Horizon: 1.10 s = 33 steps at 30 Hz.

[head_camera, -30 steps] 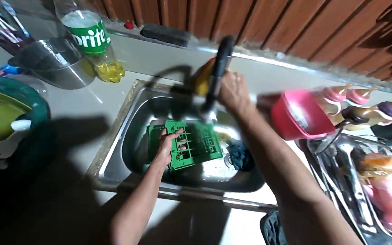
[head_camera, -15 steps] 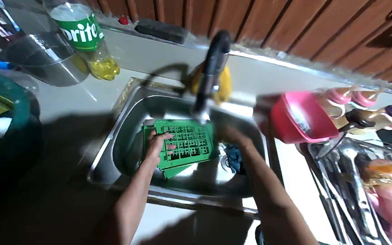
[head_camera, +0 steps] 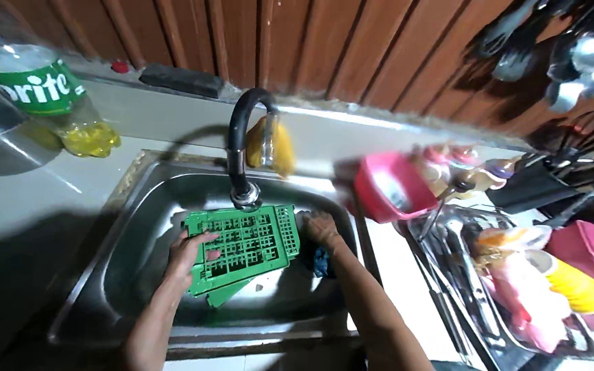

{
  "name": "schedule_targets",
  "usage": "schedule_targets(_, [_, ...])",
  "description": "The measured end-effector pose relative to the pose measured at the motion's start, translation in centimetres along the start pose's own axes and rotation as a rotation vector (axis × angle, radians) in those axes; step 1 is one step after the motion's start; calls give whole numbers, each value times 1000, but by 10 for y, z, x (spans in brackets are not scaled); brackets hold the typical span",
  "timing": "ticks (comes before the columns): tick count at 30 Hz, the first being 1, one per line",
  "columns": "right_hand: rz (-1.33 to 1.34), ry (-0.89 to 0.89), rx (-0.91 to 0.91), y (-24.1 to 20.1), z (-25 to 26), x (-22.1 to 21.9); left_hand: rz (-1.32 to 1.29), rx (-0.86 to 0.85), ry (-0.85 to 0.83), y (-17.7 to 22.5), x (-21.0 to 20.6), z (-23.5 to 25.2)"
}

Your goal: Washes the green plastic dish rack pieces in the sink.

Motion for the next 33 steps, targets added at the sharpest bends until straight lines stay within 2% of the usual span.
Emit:
schedule_targets(3, [-11, -122, 17, -3, -24, 14, 8, -14, -4, -1, -1, 2])
schedule_targets(6, [46, -168, 115, -4, -56, 47, 9, -21, -15, -1, -3, 2])
schedule_targets(8, [136, -126, 201, 1, -88, 78, 13, -21, -10, 0, -4, 2])
schedule_targets(13, [363, 159, 479, 38, -148, 142, 26, -35, -10, 0, -4, 3])
schedule_targets(15, [348, 180, 386, 57, -166, 165, 20, -36, -11, 1, -4, 2])
schedule_targets(18, [192, 181, -17, 117, -162, 184, 19, -47, -12, 2, -3, 2])
schedule_targets(21, [100, 157, -344, 169, -146, 172, 18, -53, -19, 2, -3, 1])
schedule_targets(23, [108, 147, -456, 169, -152, 157, 22, -53, -16, 3, -2, 2])
schedule_targets(25, [195, 88, -489, 151, -162, 146, 24, -54, -15, 3, -2, 2])
schedule_targets(28, [286, -17, -463, 154, -139, 118, 28, -46, -9, 3, -2, 1])
schedule_targets(31, [516, 34, -448, 155, -136, 107, 25, -52, -9, 4, -3, 1])
schedule_targets(33, [530, 37, -358, 148, -136, 108, 21, -52, -14, 4, -2, 1])
Point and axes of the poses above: each hand's wrist, its own z-axis towards the middle knuckle, its own x-axis out of the back of the hand, y = z × x, the point moved 8 cm from there along z, towards the middle knuckle, and after that the axes turned 15 degrees about -y, right-handed, at the moved point
